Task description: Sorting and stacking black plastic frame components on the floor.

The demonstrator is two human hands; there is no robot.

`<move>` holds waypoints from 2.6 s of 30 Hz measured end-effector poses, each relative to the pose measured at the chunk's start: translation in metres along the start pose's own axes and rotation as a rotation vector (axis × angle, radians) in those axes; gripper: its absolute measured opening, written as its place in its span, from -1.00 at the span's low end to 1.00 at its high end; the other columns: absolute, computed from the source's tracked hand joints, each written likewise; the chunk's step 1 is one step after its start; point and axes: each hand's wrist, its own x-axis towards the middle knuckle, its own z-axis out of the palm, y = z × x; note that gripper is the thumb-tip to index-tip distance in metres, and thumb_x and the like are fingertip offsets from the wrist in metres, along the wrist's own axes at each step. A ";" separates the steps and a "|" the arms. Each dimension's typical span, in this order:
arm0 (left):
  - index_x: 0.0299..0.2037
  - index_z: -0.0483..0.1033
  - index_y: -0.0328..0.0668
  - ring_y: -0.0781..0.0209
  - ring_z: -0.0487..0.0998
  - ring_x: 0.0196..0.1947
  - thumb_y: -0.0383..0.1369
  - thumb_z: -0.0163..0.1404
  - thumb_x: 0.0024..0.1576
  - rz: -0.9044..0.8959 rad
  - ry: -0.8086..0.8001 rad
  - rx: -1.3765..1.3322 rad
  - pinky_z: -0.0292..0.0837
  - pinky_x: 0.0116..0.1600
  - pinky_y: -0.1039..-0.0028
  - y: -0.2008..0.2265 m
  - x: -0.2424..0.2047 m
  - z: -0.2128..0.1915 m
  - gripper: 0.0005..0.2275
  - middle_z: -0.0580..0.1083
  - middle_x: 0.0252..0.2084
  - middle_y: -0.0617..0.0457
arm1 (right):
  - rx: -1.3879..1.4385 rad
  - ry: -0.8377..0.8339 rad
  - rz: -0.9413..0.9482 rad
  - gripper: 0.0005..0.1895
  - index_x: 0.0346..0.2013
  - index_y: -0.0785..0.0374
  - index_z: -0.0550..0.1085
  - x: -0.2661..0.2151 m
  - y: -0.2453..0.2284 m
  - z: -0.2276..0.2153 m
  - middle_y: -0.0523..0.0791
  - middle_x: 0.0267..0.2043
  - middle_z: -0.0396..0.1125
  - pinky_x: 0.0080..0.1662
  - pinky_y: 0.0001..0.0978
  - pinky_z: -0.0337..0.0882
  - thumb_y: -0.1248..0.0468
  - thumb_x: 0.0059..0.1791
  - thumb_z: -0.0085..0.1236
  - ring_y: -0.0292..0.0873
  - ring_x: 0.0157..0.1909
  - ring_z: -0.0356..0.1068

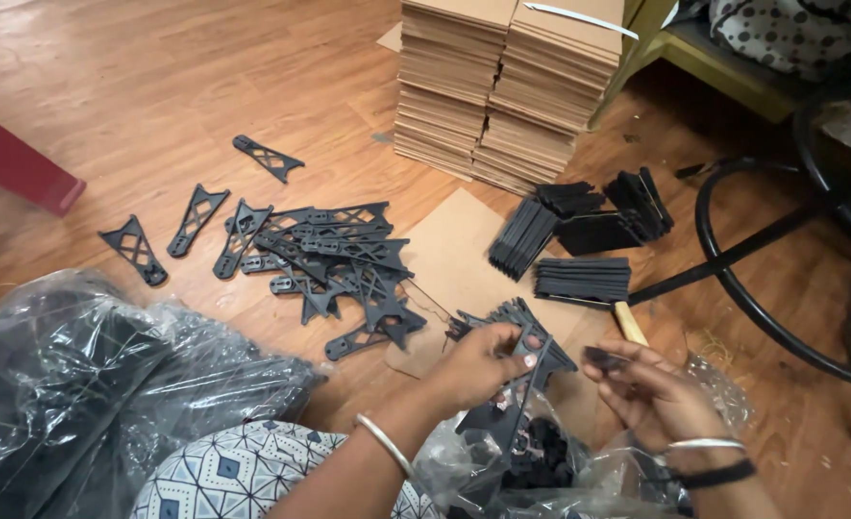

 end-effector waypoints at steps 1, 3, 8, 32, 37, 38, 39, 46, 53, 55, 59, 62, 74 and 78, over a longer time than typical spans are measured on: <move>-0.02 0.52 -0.12 0.46 0.40 -0.52 -0.37 0.07 0.20 0.001 0.004 0.002 0.30 -0.51 0.59 -0.010 0.003 0.001 -0.83 0.49 -0.38 0.22 | 0.000 -0.005 0.000 -0.65 0.00 0.31 0.46 0.003 0.005 0.004 -0.07 -0.11 0.53 -0.14 -0.35 0.48 0.38 -0.07 -0.02 -0.23 -0.19 0.56; 0.05 0.53 -0.16 0.48 0.36 -0.52 -0.39 0.06 0.22 0.046 -0.032 -0.046 0.24 -0.52 0.62 -0.028 0.011 0.003 -0.79 0.48 -0.36 0.22 | 0.084 -0.050 -0.085 -0.64 0.04 0.38 0.47 0.010 0.012 0.013 -0.07 -0.11 0.51 -0.03 -0.32 0.53 0.39 -0.05 -0.01 -0.25 -0.17 0.52; 0.11 0.47 -0.13 0.44 0.40 -0.51 -0.46 0.06 0.16 0.013 -0.033 0.029 0.33 -0.51 0.57 -0.016 0.001 0.010 -0.70 0.48 -0.36 0.18 | 0.045 0.013 -0.241 -0.65 0.11 0.30 0.45 0.045 0.053 0.000 -0.16 -0.21 0.44 -0.21 -0.41 0.40 0.35 0.02 0.18 -0.30 -0.29 0.37; -0.11 0.58 -0.25 0.37 0.58 -0.35 -0.28 0.16 0.17 -0.258 0.096 -0.279 0.47 -0.32 0.50 0.004 -0.006 0.015 -0.79 0.53 -0.33 0.12 | -0.168 -0.163 -0.348 -0.74 -0.01 0.46 0.56 0.066 0.063 0.002 -0.07 -0.17 0.49 -0.08 -0.42 0.42 0.43 0.02 0.17 -0.25 -0.17 0.43; -0.12 0.55 -0.25 0.29 0.60 -0.34 -0.40 0.22 0.12 -0.337 0.081 -0.375 0.59 -0.23 0.43 -0.003 -0.001 0.007 -0.81 0.56 -0.30 0.08 | -0.136 -0.221 -0.283 -0.75 -0.04 0.45 0.55 0.045 0.043 0.022 -0.07 -0.17 0.49 -0.07 -0.42 0.46 0.43 -0.01 0.15 -0.26 -0.17 0.46; -0.15 0.54 -0.24 0.30 0.58 -0.36 -0.42 0.22 0.12 -0.323 0.062 -0.422 0.57 -0.25 0.42 -0.005 0.000 0.008 -0.83 0.55 -0.31 0.09 | -0.113 -0.217 -0.257 -0.75 -0.06 0.44 0.55 0.042 0.042 0.024 -0.07 -0.17 0.50 -0.07 -0.42 0.49 0.43 -0.03 0.14 -0.26 -0.17 0.47; -0.17 0.52 -0.23 0.31 0.57 -0.37 -0.44 0.22 0.11 -0.310 0.044 -0.469 0.56 -0.28 0.41 -0.007 0.001 0.008 -0.84 0.54 -0.32 0.09 | -0.091 -0.212 -0.231 -0.76 -0.09 0.43 0.55 0.039 0.040 0.026 -0.07 -0.18 0.51 -0.06 -0.42 0.52 0.42 -0.04 0.13 -0.26 -0.17 0.49; -0.31 0.44 -0.16 0.25 0.51 -0.49 -0.49 0.22 0.06 -0.274 0.091 -0.353 0.40 -0.43 0.44 -0.017 0.005 0.015 -0.83 0.52 -0.41 0.07 | -0.368 -0.027 -0.372 -0.78 -0.16 0.46 0.61 0.026 0.041 0.042 -0.07 -0.27 0.55 -0.15 -0.50 0.45 0.47 -0.10 0.25 -0.29 -0.26 0.48; -0.32 0.44 -0.18 0.27 0.52 -0.50 -0.45 0.21 0.09 -0.288 0.146 -0.412 0.44 -0.41 0.46 -0.028 0.002 0.021 -0.84 0.52 -0.45 0.09 | -0.461 0.203 -0.343 -0.80 -0.22 0.42 0.66 0.024 0.052 0.048 -0.07 -0.37 0.53 -0.29 -0.52 0.38 0.38 -0.11 0.34 -0.30 -0.37 0.41; -0.33 0.44 -0.18 0.25 0.52 -0.51 -0.45 0.20 0.08 -0.273 0.137 -0.487 0.46 -0.41 0.43 -0.031 0.003 0.022 -0.85 0.53 -0.46 0.09 | -0.444 0.231 -0.332 -0.80 -0.23 0.43 0.66 0.024 0.057 0.048 -0.05 -0.38 0.52 -0.30 -0.52 0.36 0.36 -0.10 0.36 -0.29 -0.39 0.38; -0.32 0.57 -0.26 0.37 0.45 -0.50 -0.37 0.27 0.09 -0.161 0.321 0.073 0.32 -0.40 0.52 -0.027 -0.002 0.025 -0.85 0.53 -0.45 0.11 | -0.497 0.263 -0.425 -0.81 -0.28 0.44 0.65 0.011 0.056 0.060 -0.10 -0.40 0.54 -0.29 -0.53 0.43 0.36 -0.11 0.36 -0.29 -0.38 0.46; -0.31 0.62 -0.32 0.39 0.51 -0.46 -0.39 0.25 0.07 -0.018 0.365 0.228 0.43 -0.34 0.55 -0.038 0.001 0.020 -0.86 0.58 -0.42 0.06 | -0.456 0.198 -0.414 -0.79 -0.23 0.41 0.62 0.012 0.056 0.060 -0.13 -0.39 0.56 -0.26 -0.54 0.48 0.36 -0.12 0.33 -0.30 -0.36 0.49; -0.31 0.63 -0.37 0.36 0.60 -0.44 -0.43 0.25 0.02 0.063 0.518 0.191 0.51 -0.32 0.51 -0.038 0.001 0.015 -0.86 0.62 -0.41 0.00 | -0.319 0.071 -0.242 -0.86 -0.38 0.42 0.53 0.053 0.098 0.039 -0.14 -0.48 0.43 -0.40 -0.51 0.34 0.38 -0.09 0.34 -0.32 -0.49 0.34; -0.31 0.65 -0.37 0.31 0.60 -0.45 -0.39 0.25 0.02 -0.029 0.503 0.165 0.50 -0.33 0.47 -0.048 0.005 0.016 -0.84 0.63 -0.42 -0.03 | -0.364 0.112 -0.274 -0.85 -0.41 0.40 0.52 0.056 0.104 0.038 -0.14 -0.49 0.42 -0.41 -0.51 0.32 0.40 -0.12 0.36 -0.33 -0.49 0.33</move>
